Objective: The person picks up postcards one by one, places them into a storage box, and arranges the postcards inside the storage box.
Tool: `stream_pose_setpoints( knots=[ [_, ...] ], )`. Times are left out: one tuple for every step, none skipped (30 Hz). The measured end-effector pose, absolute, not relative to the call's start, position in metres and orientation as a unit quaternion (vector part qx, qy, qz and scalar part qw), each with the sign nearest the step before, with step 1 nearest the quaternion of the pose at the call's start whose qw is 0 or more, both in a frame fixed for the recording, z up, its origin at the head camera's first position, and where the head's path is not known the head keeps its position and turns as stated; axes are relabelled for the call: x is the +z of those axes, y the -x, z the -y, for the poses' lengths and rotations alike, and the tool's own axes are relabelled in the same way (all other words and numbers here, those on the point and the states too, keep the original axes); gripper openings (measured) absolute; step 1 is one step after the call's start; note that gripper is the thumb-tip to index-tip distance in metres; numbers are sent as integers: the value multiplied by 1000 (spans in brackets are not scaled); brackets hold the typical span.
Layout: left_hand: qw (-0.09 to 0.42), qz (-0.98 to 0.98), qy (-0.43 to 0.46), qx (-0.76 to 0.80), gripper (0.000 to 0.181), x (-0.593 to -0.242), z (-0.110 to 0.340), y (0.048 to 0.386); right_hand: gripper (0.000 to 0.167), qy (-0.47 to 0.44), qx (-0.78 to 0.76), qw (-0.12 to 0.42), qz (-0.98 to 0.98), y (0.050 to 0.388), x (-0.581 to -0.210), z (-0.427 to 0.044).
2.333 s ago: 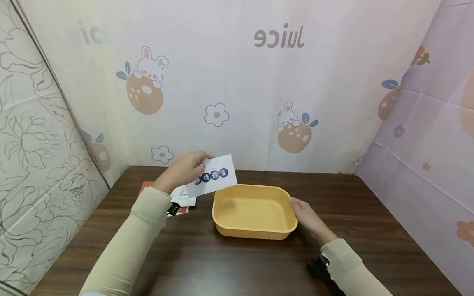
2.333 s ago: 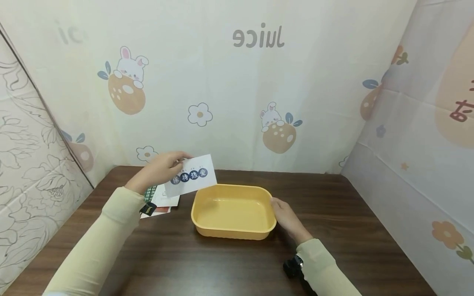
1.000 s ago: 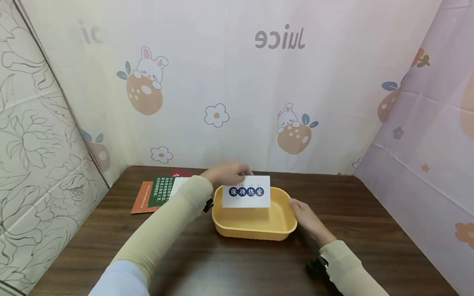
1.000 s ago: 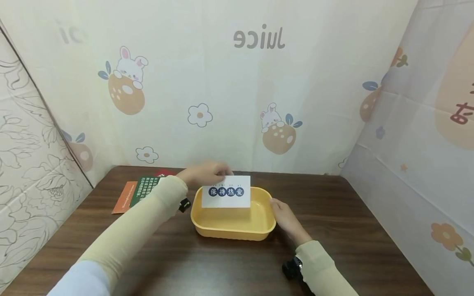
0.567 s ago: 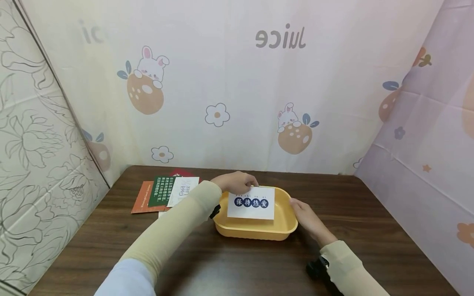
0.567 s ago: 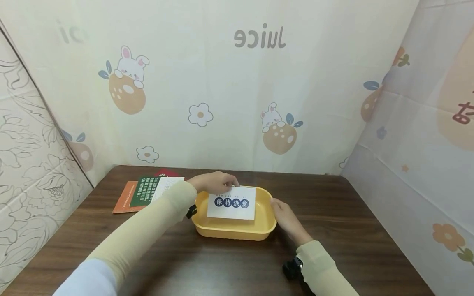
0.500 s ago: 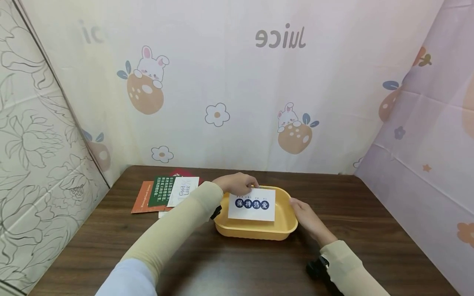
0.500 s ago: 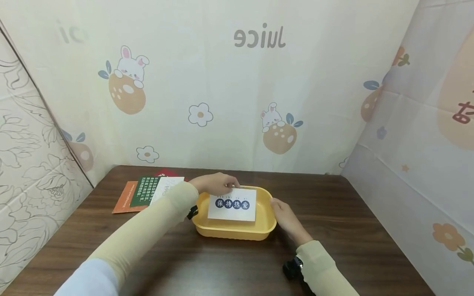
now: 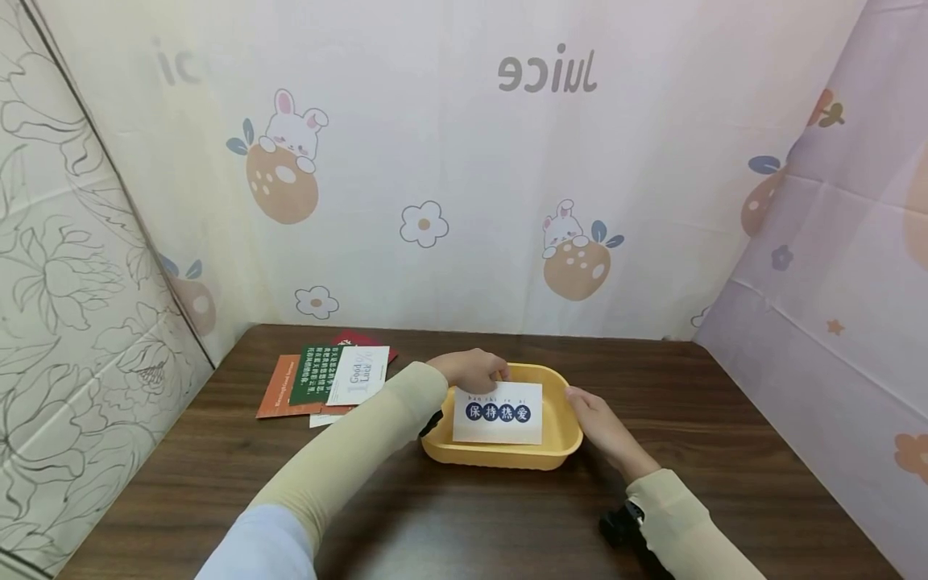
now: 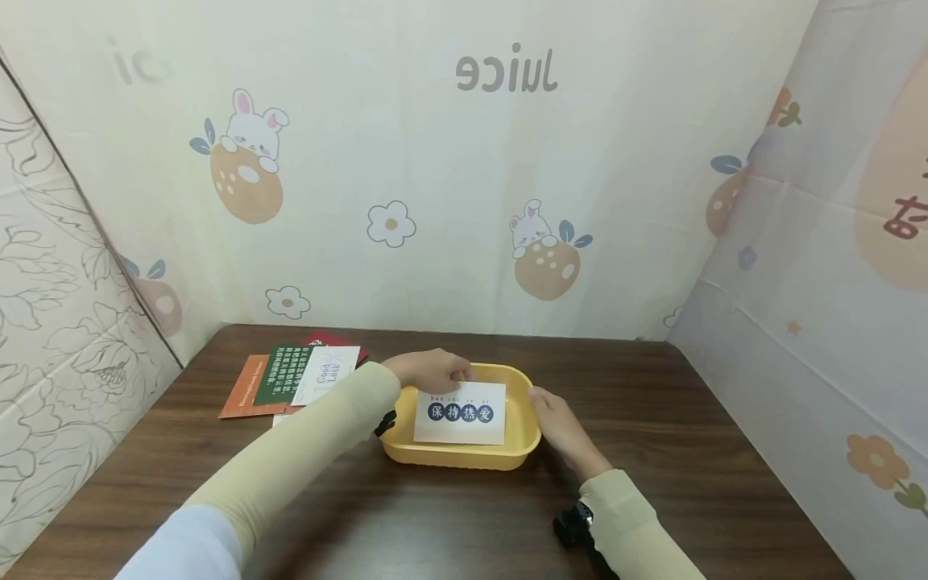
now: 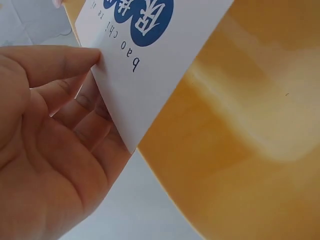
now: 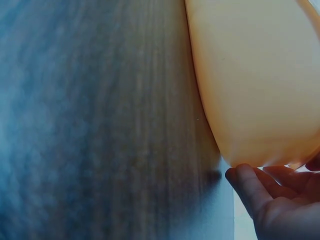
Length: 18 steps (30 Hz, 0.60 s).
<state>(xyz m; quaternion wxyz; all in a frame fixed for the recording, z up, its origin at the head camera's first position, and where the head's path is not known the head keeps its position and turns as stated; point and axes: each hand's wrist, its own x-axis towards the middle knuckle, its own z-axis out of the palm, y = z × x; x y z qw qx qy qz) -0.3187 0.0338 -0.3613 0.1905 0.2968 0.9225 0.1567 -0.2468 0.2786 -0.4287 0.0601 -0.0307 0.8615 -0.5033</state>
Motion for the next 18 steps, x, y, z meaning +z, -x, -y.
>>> stream_pose_setpoints(
  knots=[
    [190,-923,-295,156,25,-362,-34,319,63,31,-505,59,-860,247,-429,-279],
    [188,-924,-294,153,24,-363,-35,319,63,32,-506,58,-860,247,-429,-279],
    [187,-926,-292,151,23,-364,-35,319,63,31,-507,58,-860,247,-429,-279],
    [183,-927,-292,148,22,-364,-36,319,63,33,-506,57,-860,247,-430,-279],
    [179,-928,-291,146,22,-365,-37,319,63,33,-507,56,-860,247,-430,-279],
    [176,-930,-289,144,22,-366,-38,318,63,32,-505,57,-861,247,-430,-279],
    [171,-931,-289,141,22,-367,-39,318,63,30,-506,57,-860,247,-430,-279],
    [166,-933,-288,138,22,-367,-40,318,63,28,-505,57,-860,247,-430,-279],
    [161,-934,-288,135,22,-368,-42,318,63,25,-505,58,-861,248,-430,-279],
    [157,-935,-289,133,22,-369,-43,318,63,24,-505,59,-861,248,-430,-279],
    [154,-936,-288,131,22,-370,-44,318,64,24,-501,60,-863,248,-430,-279],
    [150,-937,-289,127,22,-370,-45,318,63,22,-500,60,-863,248,-430,-279],
    [146,-938,-290,123,22,-370,-46,318,63,21,-501,60,-863,248,-430,-279],
    [143,-938,-291,119,22,-371,-47,318,64,20,-501,60,-863,248,-430,-279],
    [141,-940,-290,115,22,-371,-48,318,64,24,-498,60,-865,249,-430,-279],
    [137,-941,-289,110,22,-371,-48,318,64,24,-499,60,-864,249,-430,-279],
    [134,-943,-287,105,22,-371,-49,318,64,26,-500,60,-864,249,-430,-279],
    [132,-944,-286,100,21,-371,-49,317,64,24,-504,60,-861,249,-430,-279]
  ],
)
